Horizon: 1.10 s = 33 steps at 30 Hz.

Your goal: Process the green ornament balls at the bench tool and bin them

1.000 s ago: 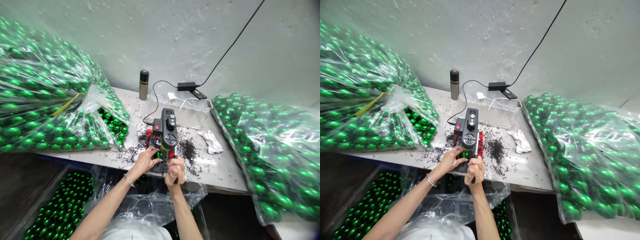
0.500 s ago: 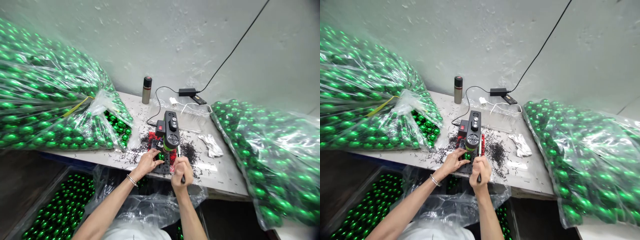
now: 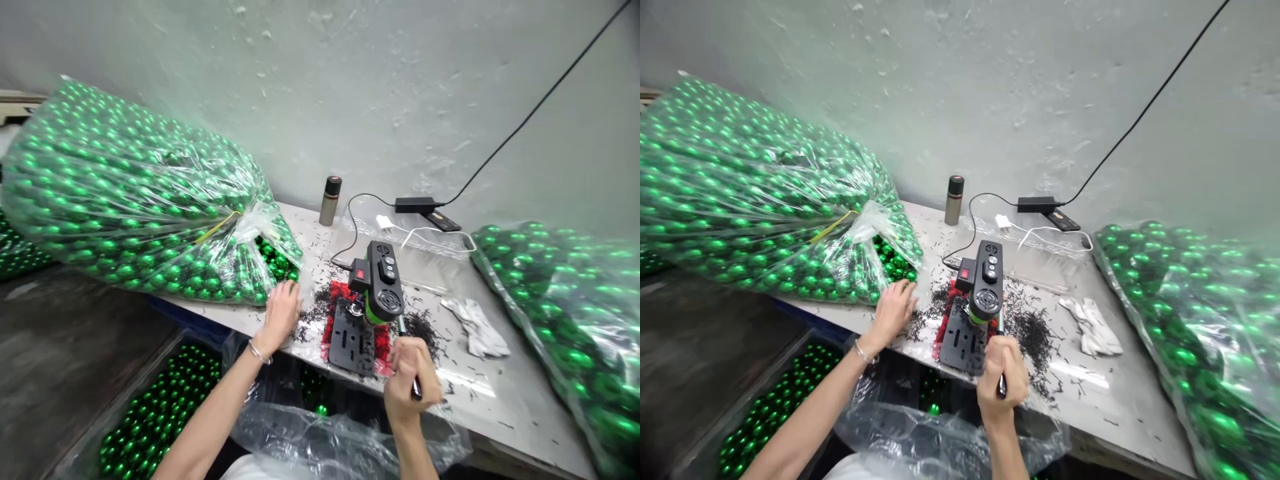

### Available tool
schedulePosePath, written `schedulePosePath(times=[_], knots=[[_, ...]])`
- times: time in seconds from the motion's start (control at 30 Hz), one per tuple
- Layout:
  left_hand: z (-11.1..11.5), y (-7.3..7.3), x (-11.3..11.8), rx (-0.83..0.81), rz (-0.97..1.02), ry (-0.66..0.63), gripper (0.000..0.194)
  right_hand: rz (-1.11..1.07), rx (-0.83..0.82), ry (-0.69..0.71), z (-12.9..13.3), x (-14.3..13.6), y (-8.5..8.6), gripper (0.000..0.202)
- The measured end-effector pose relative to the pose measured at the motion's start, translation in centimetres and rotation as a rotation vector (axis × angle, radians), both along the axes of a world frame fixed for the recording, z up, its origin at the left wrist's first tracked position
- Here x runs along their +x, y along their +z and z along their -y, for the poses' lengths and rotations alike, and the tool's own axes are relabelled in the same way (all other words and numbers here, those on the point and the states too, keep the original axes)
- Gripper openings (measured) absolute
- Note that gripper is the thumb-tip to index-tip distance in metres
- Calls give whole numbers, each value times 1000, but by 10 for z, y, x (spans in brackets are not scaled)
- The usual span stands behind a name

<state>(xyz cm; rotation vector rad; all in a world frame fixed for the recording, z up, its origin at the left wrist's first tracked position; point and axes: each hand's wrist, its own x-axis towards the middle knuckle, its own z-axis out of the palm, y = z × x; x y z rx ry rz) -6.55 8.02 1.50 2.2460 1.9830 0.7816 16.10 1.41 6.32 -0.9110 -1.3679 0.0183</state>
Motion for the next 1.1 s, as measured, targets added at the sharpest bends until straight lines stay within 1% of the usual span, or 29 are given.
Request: schedulePosePath(times=[0.07, 0.17, 0.27, 0.33, 0.37, 0.4, 0.47, 0.53, 0.6, 0.67, 0.73, 0.8, 0.87, 0.97, 1.1], knots=[[-21, 7, -13, -51, -28, 39, 24, -4, 9, -3, 0, 0, 0, 32], [-39, 8, -21, -94, 7, 19, 20, -3, 5, -6, 0, 0, 0, 32], [-44, 10, -22, -127, 82, -1, 23, 9, -4, -5, 0, 1, -1, 32], [-42, 15, -22, -133, 141, -17, 29, 21, 8, -1, 0, 1, -1, 32], [-39, 18, -21, -149, 225, -32, 33, 24, 19, 1, -1, 1, -1, 33], [-35, 21, -20, -184, 359, -56, 37, 25, 29, 3, -1, 0, -1, 33], [-23, 24, -13, -302, 741, -122, 45, 15, 37, 2, -1, -1, -1, 33], [-10, 22, -2, -446, 1120, -181, 52, 3, 31, 0, -1, -2, 0, 33], [2, 15, 15, -560, 1326, -197, 57, 3, 12, 0, 0, -2, 1, 33], [12, 6, 33, -643, 1417, -182, 63, 10, -5, 1, 1, -2, 3, 33], [18, -3, 50, -692, 1408, -178, 65, 24, -17, 1, 2, -3, 5, 33], [21, -8, 64, -700, 1317, -209, 64, 41, -27, -2, 3, -3, 7, 32], [21, -12, 74, -661, 1206, -250, 61, 50, -36, -8, 4, -3, 7, 32], [19, -18, 83, -575, 1109, -289, 58, 44, -45, -8, 4, -4, 6, 33], [16, -24, 87, -494, 996, -299, 50, 41, -32, 1, 4, -3, 5, 31]])
